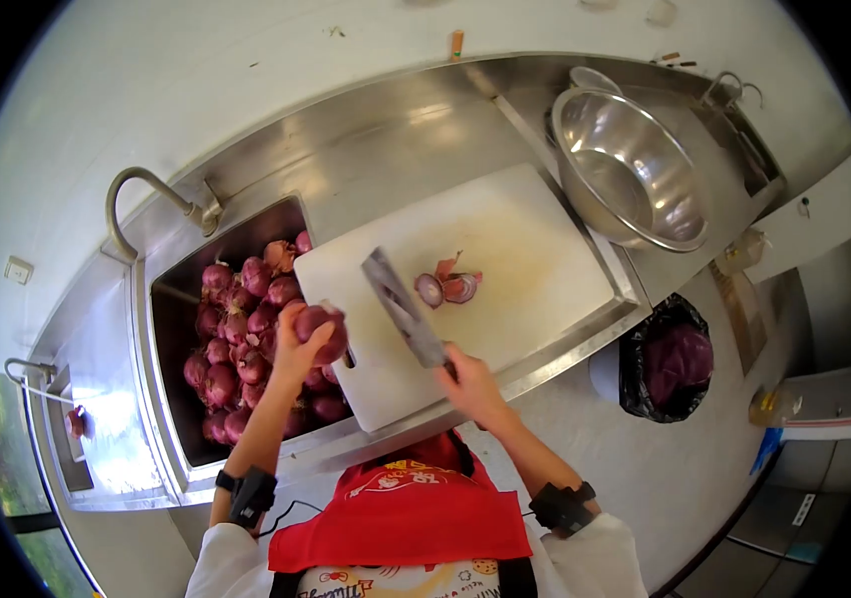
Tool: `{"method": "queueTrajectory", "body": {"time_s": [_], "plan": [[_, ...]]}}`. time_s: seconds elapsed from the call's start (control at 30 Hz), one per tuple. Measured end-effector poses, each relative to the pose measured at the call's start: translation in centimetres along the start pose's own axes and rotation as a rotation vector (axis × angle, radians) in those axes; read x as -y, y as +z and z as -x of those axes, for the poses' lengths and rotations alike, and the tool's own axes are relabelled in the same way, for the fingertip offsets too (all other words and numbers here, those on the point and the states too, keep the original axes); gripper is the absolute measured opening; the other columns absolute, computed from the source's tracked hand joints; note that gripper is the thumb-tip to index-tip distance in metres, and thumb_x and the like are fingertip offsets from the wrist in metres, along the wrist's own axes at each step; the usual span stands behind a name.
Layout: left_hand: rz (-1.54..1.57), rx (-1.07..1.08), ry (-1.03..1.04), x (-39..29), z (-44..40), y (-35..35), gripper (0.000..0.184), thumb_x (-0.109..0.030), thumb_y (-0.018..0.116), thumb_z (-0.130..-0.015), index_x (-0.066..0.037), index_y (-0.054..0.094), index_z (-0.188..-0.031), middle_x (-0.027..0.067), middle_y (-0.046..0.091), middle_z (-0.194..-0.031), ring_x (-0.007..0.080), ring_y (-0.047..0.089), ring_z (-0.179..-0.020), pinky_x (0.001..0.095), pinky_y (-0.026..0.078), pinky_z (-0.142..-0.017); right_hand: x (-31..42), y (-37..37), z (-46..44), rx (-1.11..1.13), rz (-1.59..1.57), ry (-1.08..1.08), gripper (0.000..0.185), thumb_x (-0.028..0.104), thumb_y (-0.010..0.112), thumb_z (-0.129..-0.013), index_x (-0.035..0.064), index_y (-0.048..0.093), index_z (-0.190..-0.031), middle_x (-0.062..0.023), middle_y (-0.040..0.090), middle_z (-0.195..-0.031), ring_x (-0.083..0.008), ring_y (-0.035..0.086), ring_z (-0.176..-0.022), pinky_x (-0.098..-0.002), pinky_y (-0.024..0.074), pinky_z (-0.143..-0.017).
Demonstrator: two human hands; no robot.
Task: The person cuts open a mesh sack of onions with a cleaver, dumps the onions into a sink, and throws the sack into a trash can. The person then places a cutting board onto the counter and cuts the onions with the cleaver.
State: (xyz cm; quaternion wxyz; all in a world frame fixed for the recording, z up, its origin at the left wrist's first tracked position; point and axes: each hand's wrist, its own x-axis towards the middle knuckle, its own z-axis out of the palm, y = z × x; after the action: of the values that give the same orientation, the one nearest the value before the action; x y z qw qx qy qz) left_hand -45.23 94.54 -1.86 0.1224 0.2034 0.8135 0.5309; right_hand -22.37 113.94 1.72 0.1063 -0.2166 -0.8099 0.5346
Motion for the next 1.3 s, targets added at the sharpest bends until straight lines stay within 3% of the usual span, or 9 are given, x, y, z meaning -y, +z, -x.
{"method": "queueTrajectory", "body": {"time_s": [0.13,0.23,0.33,0.6,0.8,0.93,1.13,1.17,1.3], "plan": [[0.091,0.158,-0.539,-5.2,-1.1,5.8,0.072,-0.035,0.072,-0.072,-0.014,0.034,-0.130,0.0190,0.023,-0.127,0.0382,0.045,-0.106,0.0412,0.053,-0.076,2.1,0.2,0.3,-0.076,0.134,-0.071,0.026,0.009,0.055,-0.083,0.0032,0.050,-0.108,-0.0196,0.057,-0.072,-0.0360,0.058,-0.064,-0.0386,0.0455,-0.058],[-0.166,0.184,-0.268,0.1,-1.7,7.9,0.073,-0.033,0.070,-0.071,-0.013,0.033,-0.130,0.0168,0.022,-0.127,0.0376,0.043,-0.107,0.0412,0.056,-0.065,2.5,-0.6,1.1,-0.153,0.139,-0.080,0.030,0.010,0.054,-0.084,0.0034,0.050,-0.113,-0.0199,0.059,-0.078,-0.0362,0.059,-0.068,-0.0401,0.0467,-0.061],[0.043,0.203,-0.460,-3.5,-1.6,6.9,0.074,-0.032,0.068,-0.072,-0.010,0.027,-0.130,0.0165,0.020,-0.128,0.0371,0.043,-0.105,0.0424,0.055,-0.065,3.4,-1.6,1.5,-0.141,0.175,-0.108,0.032,0.011,0.053,-0.085,0.0050,0.049,-0.117,-0.0203,0.060,-0.087,-0.0374,0.060,-0.073,-0.0423,0.0486,-0.064],[0.028,0.147,-0.459,-5.4,-1.2,7.6,0.070,-0.034,0.067,-0.074,-0.006,0.026,-0.123,0.0169,0.021,-0.124,0.0357,0.044,-0.101,0.0389,0.054,-0.057,3.4,-1.3,2.3,0.058,0.288,0.035,0.035,0.014,0.047,-0.087,0.0064,0.044,-0.121,-0.0221,0.058,-0.102,-0.0413,0.058,-0.084,-0.0457,0.0487,-0.073],[-0.033,0.143,-0.388,-4.7,-1.6,8.0,0.069,-0.033,0.068,-0.074,-0.005,0.026,-0.122,0.0209,0.023,-0.121,0.0363,0.047,-0.096,0.0363,0.053,-0.049,3.9,-2.0,1.9,0.114,0.289,0.088,0.035,0.014,0.046,-0.088,0.0056,0.043,-0.122,-0.0229,0.058,-0.105,-0.0417,0.057,-0.088,-0.0456,0.0476,-0.076],[-0.023,0.147,-0.424,-5.0,-2.3,8.1,0.068,-0.032,0.068,-0.075,-0.004,0.026,-0.121,0.0222,0.025,-0.119,0.0378,0.048,-0.093,0.0356,0.052,-0.047,2.9,-0.7,0.1,0.026,0.310,-0.050,0.028,0.012,0.049,-0.086,0.0026,0.044,-0.112,-0.0223,0.061,-0.087,-0.0406,0.060,-0.071,-0.0481,0.0483,-0.061],[-0.110,0.103,-0.236,-2.7,-1.7,8.8,0.063,-0.027,0.068,-0.075,-0.003,0.030,-0.120,0.0225,0.029,-0.116,0.0391,0.046,-0.099,0.0413,0.053,-0.064,0.3,2.9,-5.5,0.074,0.355,-0.065,0.021,0.010,0.050,-0.084,0.0003,0.043,-0.102,-0.0239,0.060,-0.079,-0.0414,0.059,-0.070,-0.0506,0.0466,-0.061],[0.019,0.110,-0.300,-3.7,-1.0,8.3,0.062,-0.024,0.068,-0.073,-0.004,0.035,-0.121,0.0208,0.032,-0.114,0.0376,0.043,-0.104,0.0437,0.046,-0.086,0.0,3.6,-6.0,0.058,0.369,-0.061,0.021,0.010,0.050,-0.084,0.0005,0.043,-0.102,-0.0238,0.060,-0.078,-0.0416,0.059,-0.070,-0.0506,0.0466,-0.061],[-0.033,0.334,0.116,-2.3,-0.5,4.6,0.055,-0.016,0.068,-0.069,-0.015,0.051,-0.122,0.0167,0.035,-0.123,0.0337,0.030,-0.124,0.0399,0.030,-0.103,-1.1,2.1,-6.0,-0.010,0.346,-0.046,0.019,0.010,0.050,-0.084,0.0006,0.044,-0.100,-0.0239,0.059,-0.075,-0.0426,0.058,-0.068,-0.0509,0.0458,-0.061]]}}
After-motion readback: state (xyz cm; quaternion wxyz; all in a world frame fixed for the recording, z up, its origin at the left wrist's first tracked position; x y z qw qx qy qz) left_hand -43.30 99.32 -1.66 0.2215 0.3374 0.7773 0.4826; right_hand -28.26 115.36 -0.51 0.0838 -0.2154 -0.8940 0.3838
